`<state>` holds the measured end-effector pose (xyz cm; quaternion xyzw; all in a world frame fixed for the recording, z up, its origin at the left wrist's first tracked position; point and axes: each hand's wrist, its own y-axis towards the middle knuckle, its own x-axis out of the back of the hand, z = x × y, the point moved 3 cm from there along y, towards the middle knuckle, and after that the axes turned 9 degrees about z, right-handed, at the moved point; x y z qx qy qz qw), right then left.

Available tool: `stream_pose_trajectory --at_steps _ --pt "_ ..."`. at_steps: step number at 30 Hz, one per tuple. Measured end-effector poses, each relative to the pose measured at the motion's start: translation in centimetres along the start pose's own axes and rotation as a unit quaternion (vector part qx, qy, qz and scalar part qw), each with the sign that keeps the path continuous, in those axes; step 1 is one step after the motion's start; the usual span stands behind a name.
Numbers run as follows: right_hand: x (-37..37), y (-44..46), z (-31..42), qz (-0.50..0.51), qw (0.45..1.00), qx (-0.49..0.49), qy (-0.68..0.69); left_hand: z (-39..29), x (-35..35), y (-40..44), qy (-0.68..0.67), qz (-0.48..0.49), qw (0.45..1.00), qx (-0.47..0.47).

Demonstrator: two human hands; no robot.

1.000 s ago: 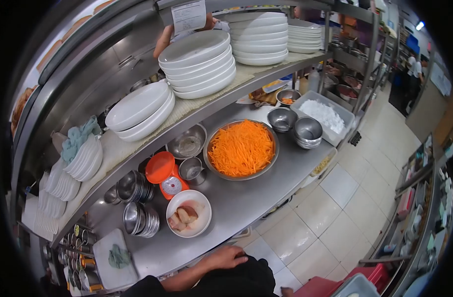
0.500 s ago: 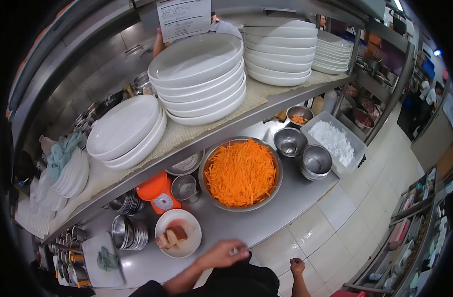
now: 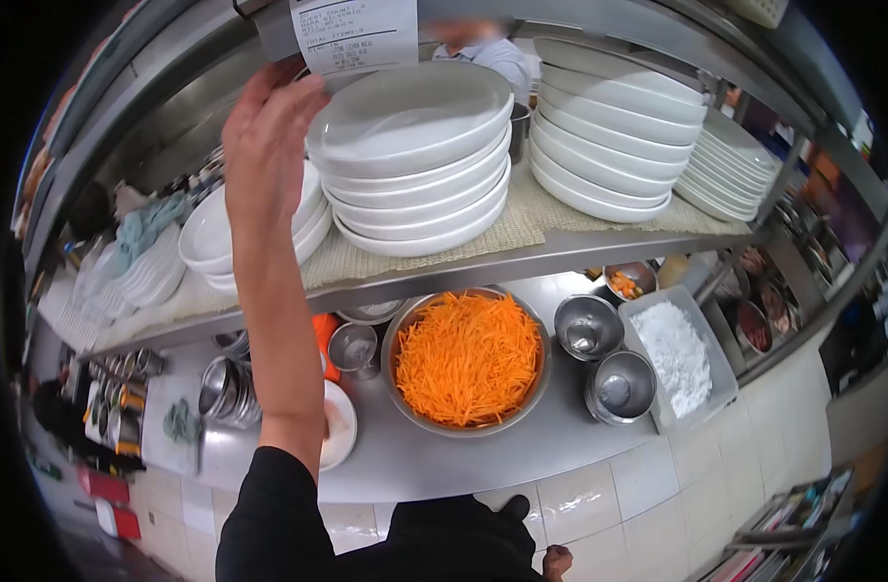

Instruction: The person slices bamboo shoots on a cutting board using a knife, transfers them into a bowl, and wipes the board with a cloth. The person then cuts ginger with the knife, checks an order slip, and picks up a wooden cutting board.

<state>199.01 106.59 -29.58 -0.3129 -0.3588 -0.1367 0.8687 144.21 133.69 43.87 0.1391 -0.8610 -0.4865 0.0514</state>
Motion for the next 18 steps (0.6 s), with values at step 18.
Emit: stream_pose_trajectory --at_steps 18 --pt "22.7 -4.3 42.3 0.167 0.786 0.522 0.285 -4.3 -11.5 -20.4 0.174 0.075 0.95 0.248"
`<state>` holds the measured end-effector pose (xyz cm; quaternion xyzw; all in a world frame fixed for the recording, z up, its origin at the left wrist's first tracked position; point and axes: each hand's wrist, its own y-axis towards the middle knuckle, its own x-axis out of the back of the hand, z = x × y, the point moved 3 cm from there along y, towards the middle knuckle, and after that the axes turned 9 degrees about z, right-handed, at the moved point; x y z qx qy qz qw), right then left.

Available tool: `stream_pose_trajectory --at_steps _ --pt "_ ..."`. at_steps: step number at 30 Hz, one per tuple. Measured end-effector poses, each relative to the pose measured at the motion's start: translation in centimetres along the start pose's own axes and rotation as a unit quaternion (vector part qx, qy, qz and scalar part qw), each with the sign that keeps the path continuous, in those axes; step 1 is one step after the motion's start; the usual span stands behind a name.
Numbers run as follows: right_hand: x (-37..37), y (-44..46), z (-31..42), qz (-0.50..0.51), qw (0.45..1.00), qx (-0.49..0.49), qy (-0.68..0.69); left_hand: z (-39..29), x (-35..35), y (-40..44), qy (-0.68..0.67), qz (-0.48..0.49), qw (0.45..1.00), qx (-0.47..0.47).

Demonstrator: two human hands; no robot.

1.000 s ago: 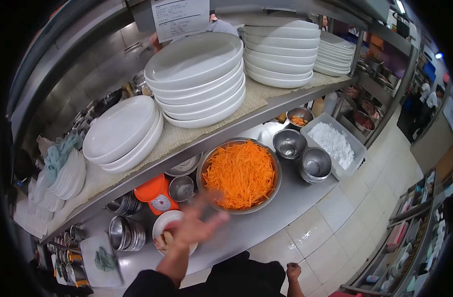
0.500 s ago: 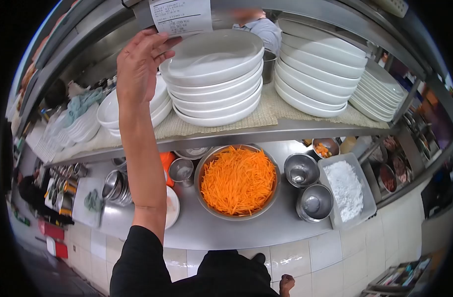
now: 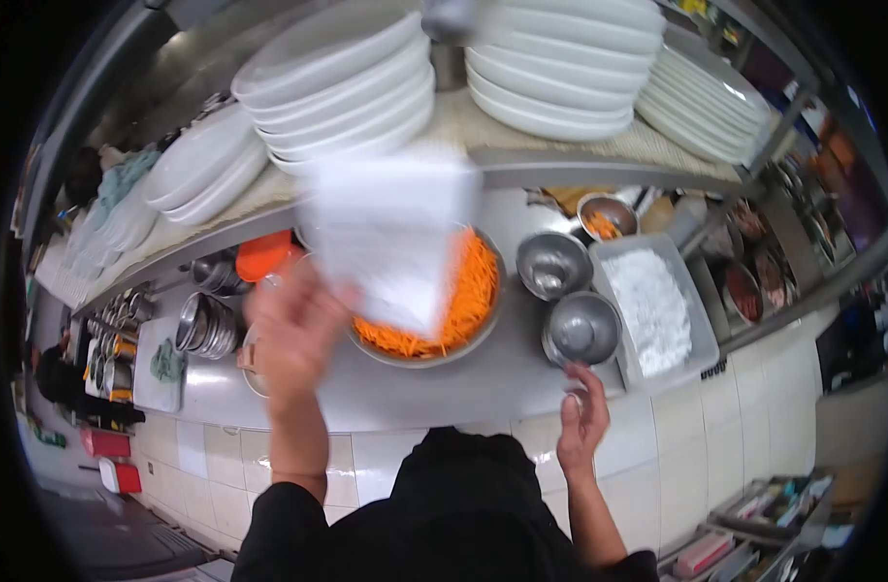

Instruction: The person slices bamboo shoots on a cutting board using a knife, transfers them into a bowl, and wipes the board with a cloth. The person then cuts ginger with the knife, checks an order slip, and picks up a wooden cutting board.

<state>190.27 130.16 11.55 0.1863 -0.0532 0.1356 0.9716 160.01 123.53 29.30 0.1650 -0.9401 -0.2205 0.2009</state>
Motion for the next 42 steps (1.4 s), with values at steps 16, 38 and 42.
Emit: stream_pose_trajectory --at_steps 16,38,42 --pt "2.9 3.6 -2.3 -0.118 0.968 -0.115 0.19 19.0 -8.1 -15.6 -0.217 -0.093 0.904 0.355" --pt "24.6 13.7 -2.9 -0.166 0.986 0.014 0.025 35.1 -4.9 14.2 -0.635 0.119 0.702 0.298" --pt "28.7 22.6 -0.4 -0.182 0.972 0.122 -0.081 31.1 -6.8 14.1 -0.56 -0.047 0.742 0.366"
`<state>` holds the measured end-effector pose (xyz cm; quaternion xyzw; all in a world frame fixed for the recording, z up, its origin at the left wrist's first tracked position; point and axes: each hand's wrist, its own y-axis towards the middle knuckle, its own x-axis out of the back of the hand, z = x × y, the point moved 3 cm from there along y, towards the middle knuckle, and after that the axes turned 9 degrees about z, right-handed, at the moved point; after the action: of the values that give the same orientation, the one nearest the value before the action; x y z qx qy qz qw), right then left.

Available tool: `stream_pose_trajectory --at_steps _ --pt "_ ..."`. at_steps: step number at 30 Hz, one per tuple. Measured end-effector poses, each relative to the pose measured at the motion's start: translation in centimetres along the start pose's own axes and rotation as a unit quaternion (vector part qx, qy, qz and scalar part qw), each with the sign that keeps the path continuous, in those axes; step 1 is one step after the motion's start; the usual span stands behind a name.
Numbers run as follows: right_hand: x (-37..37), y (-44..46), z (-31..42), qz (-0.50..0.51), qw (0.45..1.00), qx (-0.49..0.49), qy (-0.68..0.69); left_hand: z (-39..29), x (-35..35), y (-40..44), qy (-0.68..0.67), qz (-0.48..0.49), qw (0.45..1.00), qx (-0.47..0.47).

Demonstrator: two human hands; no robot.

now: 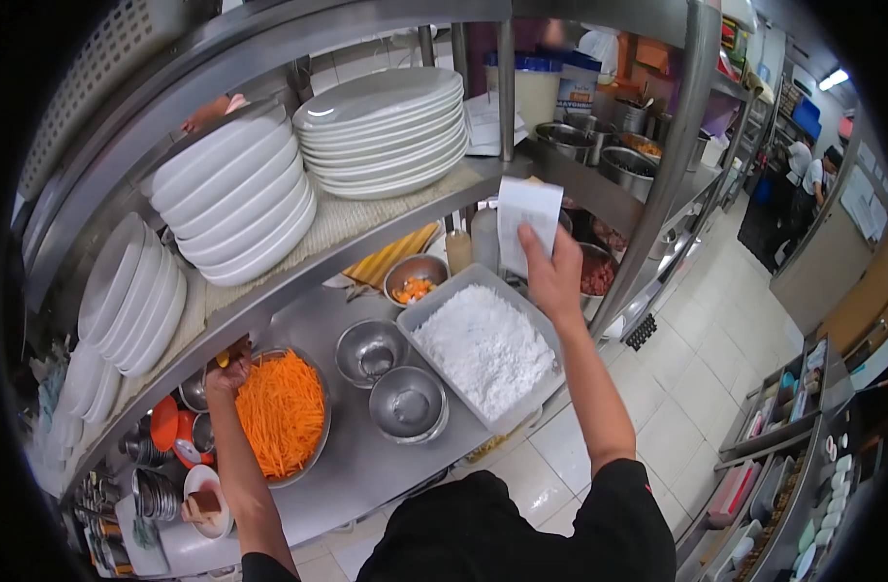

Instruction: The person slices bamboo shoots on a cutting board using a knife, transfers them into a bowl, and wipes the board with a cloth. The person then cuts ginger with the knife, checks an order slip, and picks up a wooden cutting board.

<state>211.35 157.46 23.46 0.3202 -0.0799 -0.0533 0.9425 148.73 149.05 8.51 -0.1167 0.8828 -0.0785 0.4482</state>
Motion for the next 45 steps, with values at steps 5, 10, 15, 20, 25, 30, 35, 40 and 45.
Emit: stream_pose_trajectory --at_steps 5,10,15,20,25,30,35,40,45 --pt "2.6 15.6 -0.4 -0.196 0.965 0.093 -0.144 0.5 -0.3 0.4 -0.065 0.052 0.994 0.066" --pt "2.5 29.2 -5.4 -0.081 0.989 -0.061 0.11 1.7 -1.4 0.8 -0.073 -0.002 0.997 0.026" --pt "0.3 33.7 -8.2 0.176 0.943 -0.201 0.2 2.1 1.8 0.4 -0.097 0.058 0.99 0.081" --pt "-0.5 36.2 -9.6 0.18 0.963 -0.198 0.017 3.3 1.2 -2.8 0.096 0.04 0.994 -0.026" --pt "0.4 40.1 -14.2 0.255 0.949 -0.144 0.114 4.5 -0.8 -10.1 -0.019 0.026 0.999 -0.006" --pt "0.9 42.2 -16.5 0.289 0.935 -0.147 0.14 7.4 -1.8 -19.0 -0.049 0.04 0.996 -0.063" --pt "3.0 47.9 -22.6 0.39 0.895 -0.145 0.161 11.1 -1.3 -28.6 -0.077 0.044 0.991 -0.102" --pt "1.4 48.4 -23.1 0.357 0.923 -0.1 0.105 14.1 -1.3 -37.0 -0.068 -0.05 0.981 -0.173" --pt "-0.9 46.8 -21.7 0.325 0.936 -0.096 0.095 15.9 -1.1 -43.2 -0.062 -0.137 0.956 -0.25"
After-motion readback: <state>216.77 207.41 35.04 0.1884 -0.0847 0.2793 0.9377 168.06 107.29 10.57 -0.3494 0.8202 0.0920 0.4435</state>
